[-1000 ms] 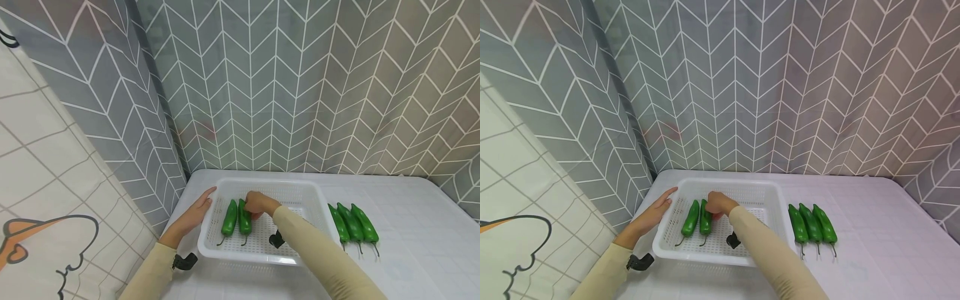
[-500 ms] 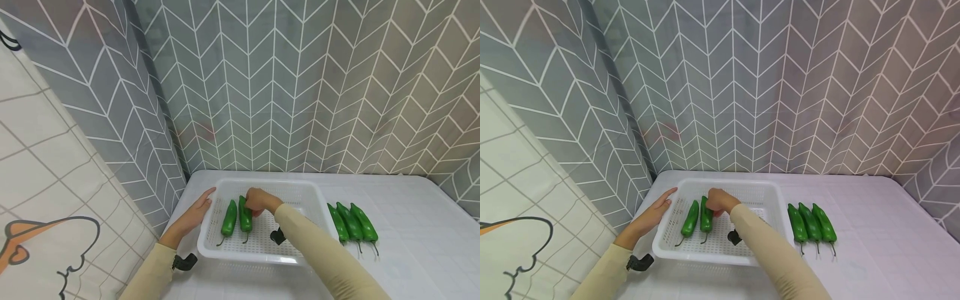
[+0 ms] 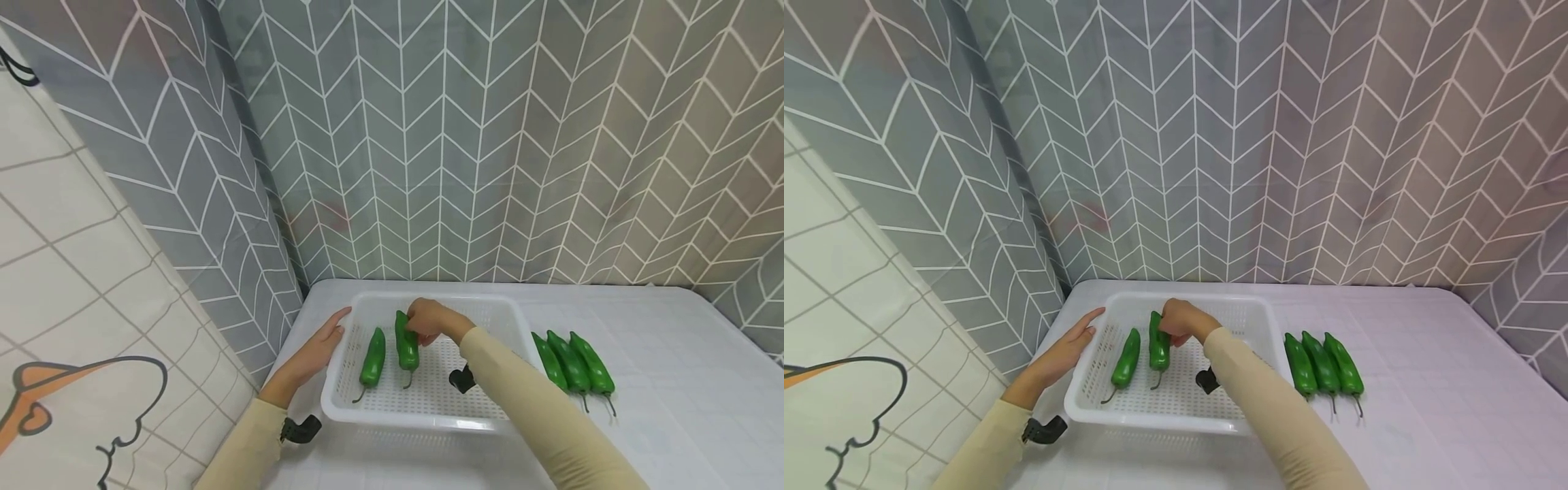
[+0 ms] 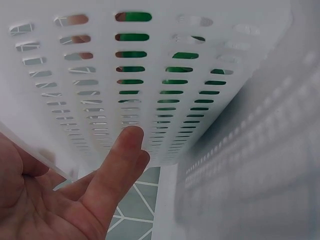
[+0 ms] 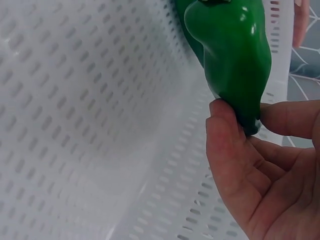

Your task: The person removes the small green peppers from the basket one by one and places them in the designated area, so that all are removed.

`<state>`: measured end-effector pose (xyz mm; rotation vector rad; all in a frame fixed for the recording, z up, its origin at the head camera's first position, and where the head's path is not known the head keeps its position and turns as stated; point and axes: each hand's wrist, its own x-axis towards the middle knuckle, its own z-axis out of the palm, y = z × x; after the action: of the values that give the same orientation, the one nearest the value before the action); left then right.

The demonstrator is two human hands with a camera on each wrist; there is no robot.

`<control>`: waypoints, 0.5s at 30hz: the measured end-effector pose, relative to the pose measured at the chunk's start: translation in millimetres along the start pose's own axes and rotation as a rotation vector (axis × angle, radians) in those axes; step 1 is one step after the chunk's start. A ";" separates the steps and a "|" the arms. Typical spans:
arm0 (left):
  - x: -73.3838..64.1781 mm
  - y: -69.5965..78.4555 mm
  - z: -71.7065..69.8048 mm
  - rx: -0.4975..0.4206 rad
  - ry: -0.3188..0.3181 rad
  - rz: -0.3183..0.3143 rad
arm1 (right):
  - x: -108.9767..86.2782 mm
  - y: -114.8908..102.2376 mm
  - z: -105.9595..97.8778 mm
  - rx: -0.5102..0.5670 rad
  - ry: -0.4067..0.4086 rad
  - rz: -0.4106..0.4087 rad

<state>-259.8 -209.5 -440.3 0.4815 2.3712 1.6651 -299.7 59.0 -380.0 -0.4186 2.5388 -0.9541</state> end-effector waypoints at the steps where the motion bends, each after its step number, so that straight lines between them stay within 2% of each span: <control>1: -0.2 -0.2 0.0 -0.002 0.001 -0.001 | -0.7 0.3 -1.3 -0.001 0.004 -0.002; 15: -1.0 -0.8 0.2 0.000 0.002 0.002 | -8.7 8.2 -15.7 -0.002 0.030 -0.007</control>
<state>-258.9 -209.9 -441.1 0.4833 2.3726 1.6672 -300.5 77.2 -372.5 -0.4171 2.5669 -0.9677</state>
